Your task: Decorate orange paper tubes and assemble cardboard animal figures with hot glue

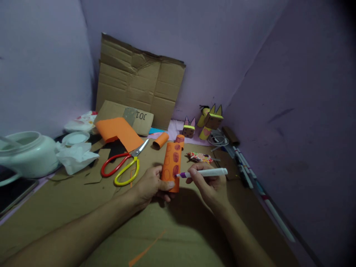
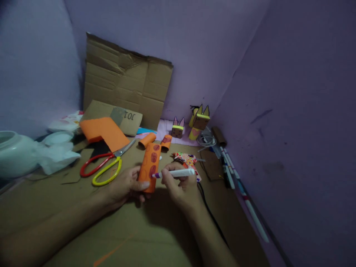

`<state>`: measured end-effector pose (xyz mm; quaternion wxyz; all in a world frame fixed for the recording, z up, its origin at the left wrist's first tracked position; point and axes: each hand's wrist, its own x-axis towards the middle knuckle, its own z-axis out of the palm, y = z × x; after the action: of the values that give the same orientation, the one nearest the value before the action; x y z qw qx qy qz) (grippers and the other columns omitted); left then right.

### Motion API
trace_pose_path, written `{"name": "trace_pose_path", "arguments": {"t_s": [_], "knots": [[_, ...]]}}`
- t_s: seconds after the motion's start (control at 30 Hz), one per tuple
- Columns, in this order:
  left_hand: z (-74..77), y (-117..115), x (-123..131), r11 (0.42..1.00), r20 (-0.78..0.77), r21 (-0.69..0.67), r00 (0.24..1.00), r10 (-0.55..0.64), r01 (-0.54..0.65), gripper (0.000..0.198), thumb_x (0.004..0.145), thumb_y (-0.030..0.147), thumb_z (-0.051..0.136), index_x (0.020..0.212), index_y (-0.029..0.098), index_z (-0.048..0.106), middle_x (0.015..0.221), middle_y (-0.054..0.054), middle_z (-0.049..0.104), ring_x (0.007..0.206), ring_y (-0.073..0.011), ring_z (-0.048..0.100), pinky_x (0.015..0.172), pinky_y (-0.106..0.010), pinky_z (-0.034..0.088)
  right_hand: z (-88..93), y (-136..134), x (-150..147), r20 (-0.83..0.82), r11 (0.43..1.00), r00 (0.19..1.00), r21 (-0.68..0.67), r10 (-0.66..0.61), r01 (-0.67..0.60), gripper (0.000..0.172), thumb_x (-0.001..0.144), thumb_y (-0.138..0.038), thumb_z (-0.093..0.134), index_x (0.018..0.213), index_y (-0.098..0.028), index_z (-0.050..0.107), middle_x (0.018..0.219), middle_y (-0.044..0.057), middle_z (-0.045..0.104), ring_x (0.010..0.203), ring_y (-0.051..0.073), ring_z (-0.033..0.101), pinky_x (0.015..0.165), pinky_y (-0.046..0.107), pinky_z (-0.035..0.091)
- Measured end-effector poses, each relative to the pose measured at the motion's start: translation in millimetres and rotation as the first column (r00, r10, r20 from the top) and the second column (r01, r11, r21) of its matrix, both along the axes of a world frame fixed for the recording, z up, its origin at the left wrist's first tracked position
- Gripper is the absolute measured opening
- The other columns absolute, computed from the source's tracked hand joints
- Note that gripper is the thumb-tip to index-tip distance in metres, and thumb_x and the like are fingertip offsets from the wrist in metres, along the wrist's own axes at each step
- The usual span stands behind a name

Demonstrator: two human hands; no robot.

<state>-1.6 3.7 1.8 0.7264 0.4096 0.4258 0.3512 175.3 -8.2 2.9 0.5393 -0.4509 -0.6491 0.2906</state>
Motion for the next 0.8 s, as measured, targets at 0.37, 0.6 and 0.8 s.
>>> {"name": "trace_pose_path", "arguments": {"t_s": [0.37,0.6,0.8], "knots": [[-2.3,0.4,-1.3,1.000,-0.001,0.016,1.000,-0.003,0.003,0.034,0.060,0.018,0.075,0.088,0.014,0.055,0.067,-0.003,0.065,0.050,-0.0138,0.061,0.042,-0.022,0.047,0.3,-0.4,0.0,0.028,1.000,1.000,0.006,0.008,-0.008,0.020,0.085,-0.030,0.058,0.071,-0.018,0.062,0.057,0.001,0.063,0.052,0.013,0.060,0.047,0.023,0.045],[1.7,-0.3,-0.5,1.000,-0.018,0.001,1.000,-0.011,0.011,0.036,0.059,0.018,0.074,0.090,0.013,0.055,0.067,-0.002,0.063,0.050,-0.0130,0.060,0.041,-0.021,0.047,-2.4,2.1,1.2,-0.039,1.000,0.999,0.008,-0.006,0.007,0.019,0.085,-0.033,0.061,0.074,-0.018,0.064,0.058,0.001,0.064,0.051,0.014,0.061,0.048,0.023,0.047],[2.3,-0.4,-0.6,1.000,-0.018,-0.001,1.000,-0.011,0.011,0.040,0.057,0.019,0.074,0.092,0.012,0.054,0.064,-0.002,0.064,0.049,-0.0130,0.060,0.040,-0.020,0.047,-2.5,4.9,-0.4,-0.098,0.997,0.994,0.043,-0.054,0.059,0.019,0.085,-0.036,0.061,0.077,-0.019,0.065,0.063,0.002,0.066,0.057,0.015,0.063,0.053,0.025,0.050]]}}
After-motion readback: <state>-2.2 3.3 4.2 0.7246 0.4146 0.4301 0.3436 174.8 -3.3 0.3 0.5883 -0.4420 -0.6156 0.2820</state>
